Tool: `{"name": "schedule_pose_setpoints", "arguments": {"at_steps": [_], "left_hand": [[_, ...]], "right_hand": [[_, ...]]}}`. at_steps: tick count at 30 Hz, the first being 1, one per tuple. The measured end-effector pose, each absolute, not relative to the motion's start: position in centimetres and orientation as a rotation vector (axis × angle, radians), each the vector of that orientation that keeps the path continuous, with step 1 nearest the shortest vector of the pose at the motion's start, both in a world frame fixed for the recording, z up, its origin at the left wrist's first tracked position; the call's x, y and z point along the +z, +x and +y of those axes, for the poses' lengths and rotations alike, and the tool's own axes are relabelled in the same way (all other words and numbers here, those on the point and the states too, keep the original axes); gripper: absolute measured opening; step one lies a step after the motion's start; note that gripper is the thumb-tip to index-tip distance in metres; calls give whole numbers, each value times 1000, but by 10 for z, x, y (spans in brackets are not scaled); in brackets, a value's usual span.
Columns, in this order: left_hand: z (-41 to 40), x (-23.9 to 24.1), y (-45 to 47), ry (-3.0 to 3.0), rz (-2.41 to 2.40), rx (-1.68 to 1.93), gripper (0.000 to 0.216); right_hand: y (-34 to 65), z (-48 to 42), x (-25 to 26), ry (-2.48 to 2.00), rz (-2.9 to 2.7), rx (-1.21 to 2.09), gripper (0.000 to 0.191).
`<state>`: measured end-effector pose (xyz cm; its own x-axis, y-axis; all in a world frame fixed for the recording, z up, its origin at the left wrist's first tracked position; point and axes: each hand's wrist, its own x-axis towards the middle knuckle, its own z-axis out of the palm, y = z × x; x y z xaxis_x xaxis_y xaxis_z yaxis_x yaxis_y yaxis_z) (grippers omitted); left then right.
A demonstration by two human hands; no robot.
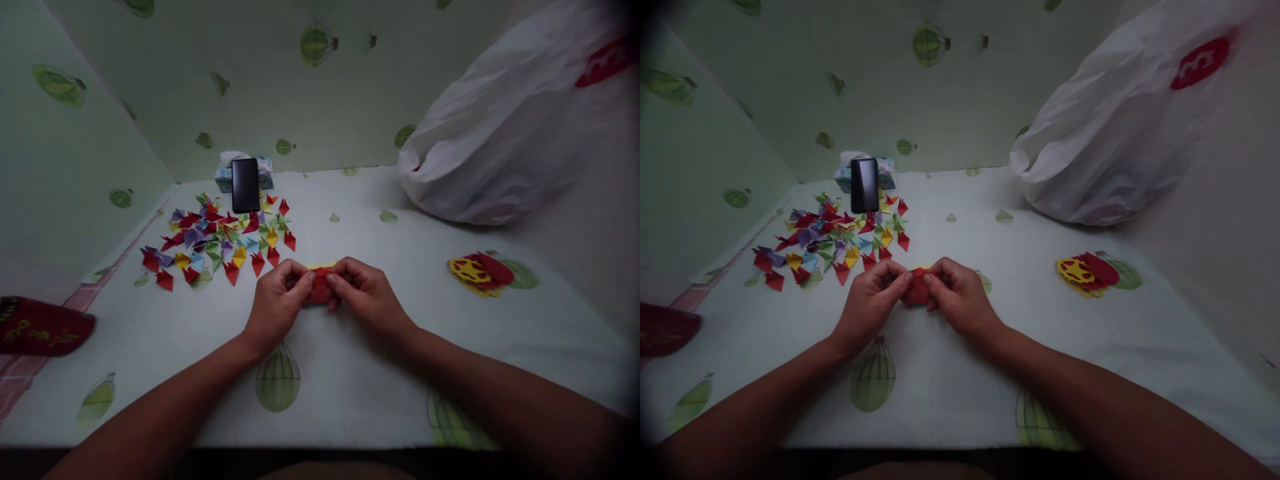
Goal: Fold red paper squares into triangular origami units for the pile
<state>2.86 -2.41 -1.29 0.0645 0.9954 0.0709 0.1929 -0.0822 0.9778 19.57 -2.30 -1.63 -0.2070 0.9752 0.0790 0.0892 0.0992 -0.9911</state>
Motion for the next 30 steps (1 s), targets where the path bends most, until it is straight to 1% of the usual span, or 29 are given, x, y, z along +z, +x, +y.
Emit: {"name": "schedule_pose_setpoints", "arguments": {"at_steps": [4, 11, 15, 17, 20, 23, 24, 28, 30], "left_hand": [[-22, -16, 29, 1417, 1277, 1119, 18], [-25, -16, 30, 1479, 1369, 1123, 17], [-26, -12, 32, 1343, 1328, 1191, 18], [-25, -11, 32, 1255, 1260, 1204, 21], [-23, -12, 31, 1180, 1157, 1229, 22], [-20, -12, 29, 1160, 1057, 1193, 21], [-20, -12, 29, 1165, 1031, 1174, 22], [-19, -11, 28, 1184, 986, 1133, 24], [-19, -10, 28, 1180, 993, 1141, 28]], "right_hand": [[196, -24, -17, -1112, -1528, 1185, 17], [193, -25, -18, -1046, -1517, 1255, 17], [193, -26, -18, -953, -1522, 1294, 10], [193, -27, -19, -904, -1561, 1293, 10], [196, -26, -20, -964, -1570, 1171, 14], [198, -22, -21, -1102, -1508, 1017, 9], [199, -20, -20, -1107, -1515, 1030, 10], [199, -17, -17, -987, -1529, 1333, 10], [198, -18, -17, -952, -1474, 1423, 11]]}}
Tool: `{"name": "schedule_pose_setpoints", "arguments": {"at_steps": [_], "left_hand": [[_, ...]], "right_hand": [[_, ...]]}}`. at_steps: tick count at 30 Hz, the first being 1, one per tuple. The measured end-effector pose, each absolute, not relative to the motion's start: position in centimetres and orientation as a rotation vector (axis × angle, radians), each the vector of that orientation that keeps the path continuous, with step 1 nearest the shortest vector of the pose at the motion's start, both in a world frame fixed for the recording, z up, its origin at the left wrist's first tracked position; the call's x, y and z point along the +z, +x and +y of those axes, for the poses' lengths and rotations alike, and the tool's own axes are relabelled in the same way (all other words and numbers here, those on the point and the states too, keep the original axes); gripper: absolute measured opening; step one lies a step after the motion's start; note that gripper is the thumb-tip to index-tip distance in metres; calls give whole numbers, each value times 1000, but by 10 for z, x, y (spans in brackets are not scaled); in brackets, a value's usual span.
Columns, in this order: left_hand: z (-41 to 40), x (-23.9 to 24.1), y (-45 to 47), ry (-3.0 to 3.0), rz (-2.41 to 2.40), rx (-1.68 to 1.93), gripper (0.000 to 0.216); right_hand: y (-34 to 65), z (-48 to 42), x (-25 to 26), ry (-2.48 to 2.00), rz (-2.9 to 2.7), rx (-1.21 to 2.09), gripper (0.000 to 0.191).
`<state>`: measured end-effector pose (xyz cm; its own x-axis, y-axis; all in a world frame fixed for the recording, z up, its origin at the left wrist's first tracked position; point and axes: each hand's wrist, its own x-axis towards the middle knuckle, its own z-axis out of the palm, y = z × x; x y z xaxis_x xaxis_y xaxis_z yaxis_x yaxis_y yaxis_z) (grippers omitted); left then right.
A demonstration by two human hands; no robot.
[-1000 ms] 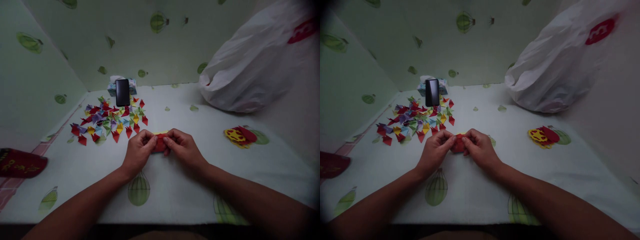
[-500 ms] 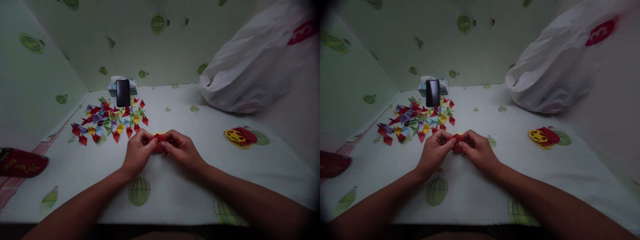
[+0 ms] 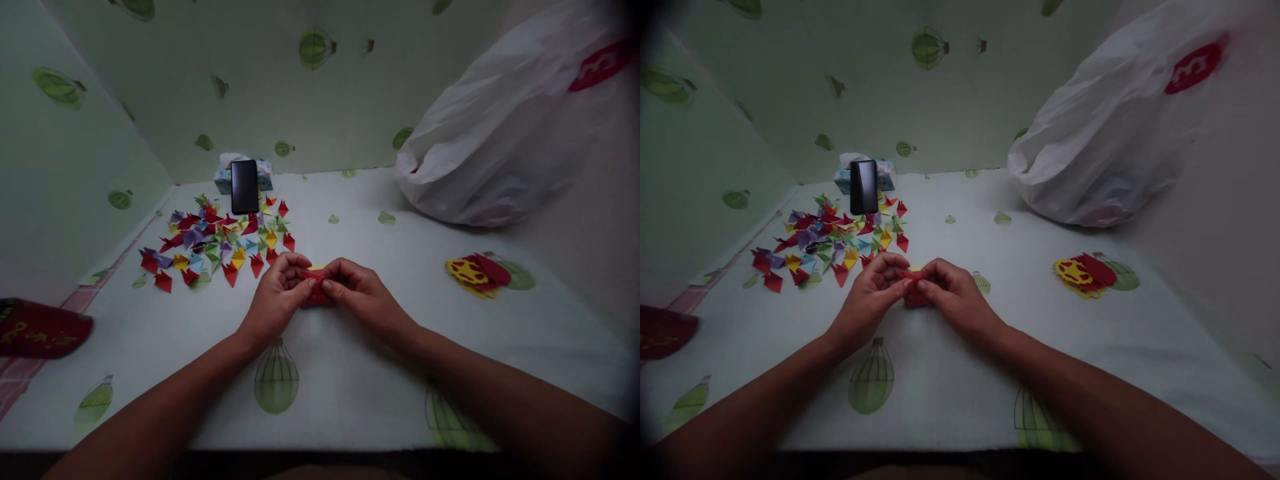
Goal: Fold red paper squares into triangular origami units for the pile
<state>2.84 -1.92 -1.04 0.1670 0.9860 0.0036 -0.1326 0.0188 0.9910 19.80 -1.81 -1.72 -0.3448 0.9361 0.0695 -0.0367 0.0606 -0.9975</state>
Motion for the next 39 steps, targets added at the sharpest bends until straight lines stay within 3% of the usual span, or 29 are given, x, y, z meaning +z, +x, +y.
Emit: {"name": "schedule_pose_setpoints", "arguments": {"at_steps": [10, 15, 22, 32, 39], "left_hand": [[-20, -13, 29, 1187, 969, 1151, 34], [-21, -10, 32, 1215, 1014, 1158, 18], [-22, -9, 31, 1252, 1046, 1147, 13], [-24, -12, 30, 1405, 1050, 1218, 2], [-26, -12, 32, 1189, 1071, 1126, 23]], "right_hand": [[197, -19, -17, -1059, -1298, 1456, 27], [195, -21, -16, -991, -1358, 1500, 23], [195, -21, -16, -913, -1320, 1539, 14], [195, -20, -19, -926, -1319, 1522, 23], [196, -21, -18, -1015, -1375, 1366, 22]]}}
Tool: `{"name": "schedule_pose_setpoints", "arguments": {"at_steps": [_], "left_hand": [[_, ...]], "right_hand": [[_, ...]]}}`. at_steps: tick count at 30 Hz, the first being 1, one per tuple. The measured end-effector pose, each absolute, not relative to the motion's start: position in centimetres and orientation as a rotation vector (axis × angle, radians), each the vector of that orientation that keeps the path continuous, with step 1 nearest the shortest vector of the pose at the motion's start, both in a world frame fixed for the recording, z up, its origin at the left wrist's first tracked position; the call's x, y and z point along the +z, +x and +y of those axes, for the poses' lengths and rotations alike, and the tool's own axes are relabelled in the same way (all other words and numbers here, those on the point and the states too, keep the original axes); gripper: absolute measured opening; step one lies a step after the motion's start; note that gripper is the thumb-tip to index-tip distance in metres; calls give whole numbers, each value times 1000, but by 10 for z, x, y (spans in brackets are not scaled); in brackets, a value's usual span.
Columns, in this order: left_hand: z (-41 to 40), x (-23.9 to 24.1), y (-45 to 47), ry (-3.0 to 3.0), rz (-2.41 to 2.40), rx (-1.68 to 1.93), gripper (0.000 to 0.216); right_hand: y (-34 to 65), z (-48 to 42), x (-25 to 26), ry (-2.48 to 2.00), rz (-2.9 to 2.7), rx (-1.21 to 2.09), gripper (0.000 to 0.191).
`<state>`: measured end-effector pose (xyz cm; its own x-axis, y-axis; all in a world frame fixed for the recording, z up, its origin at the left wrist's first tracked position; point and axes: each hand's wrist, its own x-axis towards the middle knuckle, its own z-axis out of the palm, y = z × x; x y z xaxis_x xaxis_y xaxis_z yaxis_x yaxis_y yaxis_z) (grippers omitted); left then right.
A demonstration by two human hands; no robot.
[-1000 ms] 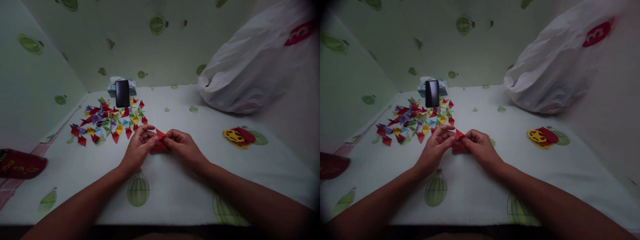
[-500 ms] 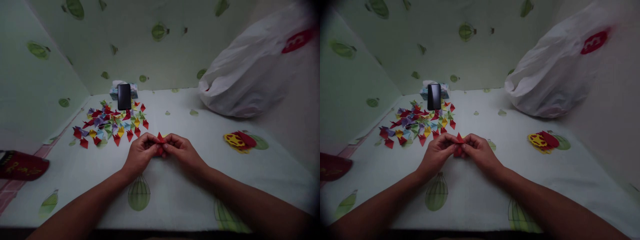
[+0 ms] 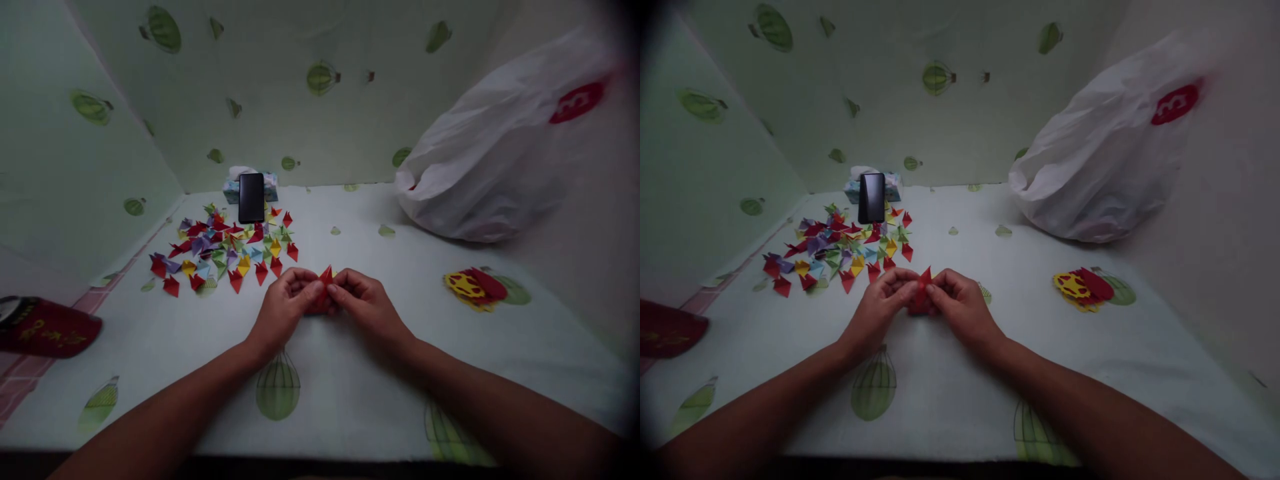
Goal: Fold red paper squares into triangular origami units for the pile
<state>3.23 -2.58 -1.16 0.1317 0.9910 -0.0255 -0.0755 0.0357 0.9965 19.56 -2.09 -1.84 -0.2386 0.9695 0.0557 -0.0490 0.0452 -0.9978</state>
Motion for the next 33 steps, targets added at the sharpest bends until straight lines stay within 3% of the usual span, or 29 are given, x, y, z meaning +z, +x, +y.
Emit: {"name": "schedule_pose_setpoints", "arguments": {"at_steps": [22, 33], "left_hand": [[-26, -11, 30, 1490, 1100, 926, 29], [-25, -13, 32, 1330, 1101, 925, 24]], "right_hand": [[197, -18, -21, -983, -1289, 1454, 26], [198, -20, -16, -1069, -1299, 1250, 25]]}}
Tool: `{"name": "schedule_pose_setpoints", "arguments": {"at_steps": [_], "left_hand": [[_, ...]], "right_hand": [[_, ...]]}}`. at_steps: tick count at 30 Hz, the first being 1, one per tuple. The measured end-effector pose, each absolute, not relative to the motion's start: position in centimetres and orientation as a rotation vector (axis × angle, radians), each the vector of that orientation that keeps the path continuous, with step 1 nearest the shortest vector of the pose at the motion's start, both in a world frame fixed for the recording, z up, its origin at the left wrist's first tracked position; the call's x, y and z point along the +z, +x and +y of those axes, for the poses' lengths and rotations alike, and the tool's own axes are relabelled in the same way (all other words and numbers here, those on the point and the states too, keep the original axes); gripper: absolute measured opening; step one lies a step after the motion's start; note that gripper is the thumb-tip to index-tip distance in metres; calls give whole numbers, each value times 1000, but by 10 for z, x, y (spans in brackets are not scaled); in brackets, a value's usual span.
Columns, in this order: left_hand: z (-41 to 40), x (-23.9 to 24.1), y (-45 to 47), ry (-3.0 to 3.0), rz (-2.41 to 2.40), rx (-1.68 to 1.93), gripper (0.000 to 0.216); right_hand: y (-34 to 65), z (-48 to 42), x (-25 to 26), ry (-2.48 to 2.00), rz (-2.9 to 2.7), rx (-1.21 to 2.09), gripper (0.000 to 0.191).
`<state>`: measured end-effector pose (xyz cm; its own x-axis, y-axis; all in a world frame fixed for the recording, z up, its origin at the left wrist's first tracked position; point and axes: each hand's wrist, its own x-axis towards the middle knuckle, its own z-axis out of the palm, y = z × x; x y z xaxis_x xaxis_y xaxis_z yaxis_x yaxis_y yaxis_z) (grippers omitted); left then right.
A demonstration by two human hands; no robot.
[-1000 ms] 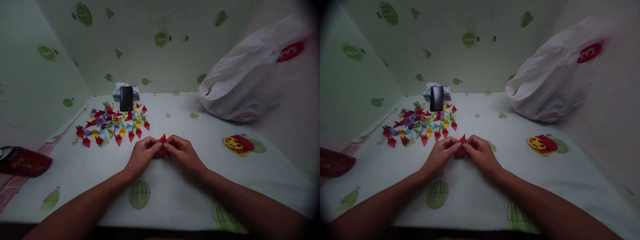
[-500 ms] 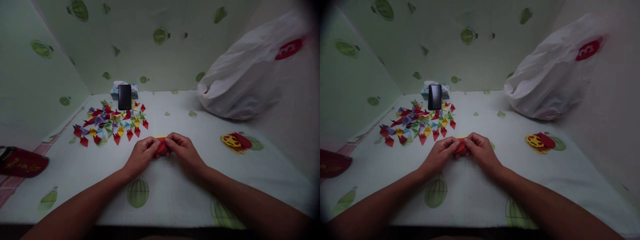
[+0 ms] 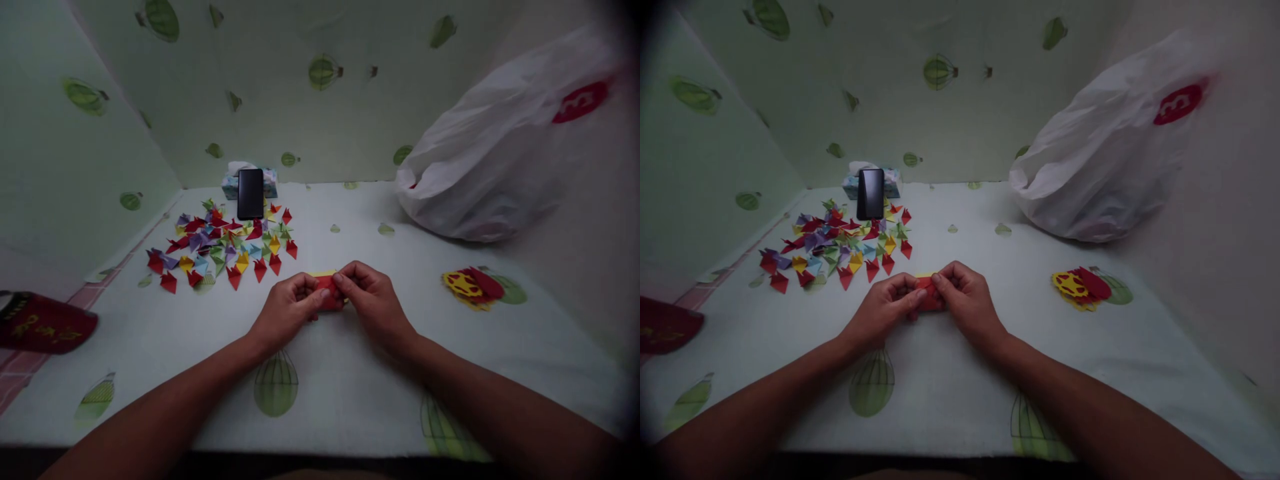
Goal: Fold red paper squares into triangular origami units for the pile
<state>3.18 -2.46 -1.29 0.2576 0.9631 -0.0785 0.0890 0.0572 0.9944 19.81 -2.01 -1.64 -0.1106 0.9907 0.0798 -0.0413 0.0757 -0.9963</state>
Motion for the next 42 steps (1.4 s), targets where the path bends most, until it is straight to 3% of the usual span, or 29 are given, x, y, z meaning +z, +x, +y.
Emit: {"name": "schedule_pose_setpoints", "arguments": {"at_steps": [10, 14, 17, 23, 42], "left_hand": [[-22, -9, 24, 1632, 1147, 843, 29], [-22, -17, 26, 1470, 1087, 983, 22], [-22, -23, 28, 1380, 1045, 1090, 35], [-22, -21, 29, 1341, 1047, 1182, 13], [-24, -15, 27, 1454, 1116, 1256, 3]], "right_hand": [[201, -16, -21, -1030, -1383, 1390, 23], [201, -17, -22, -1033, -1296, 1269, 24], [200, -17, -22, -1036, -1252, 1235, 22], [196, -21, -24, -971, -1212, 1322, 18], [194, -25, -20, -966, -1264, 1361, 20]]}}
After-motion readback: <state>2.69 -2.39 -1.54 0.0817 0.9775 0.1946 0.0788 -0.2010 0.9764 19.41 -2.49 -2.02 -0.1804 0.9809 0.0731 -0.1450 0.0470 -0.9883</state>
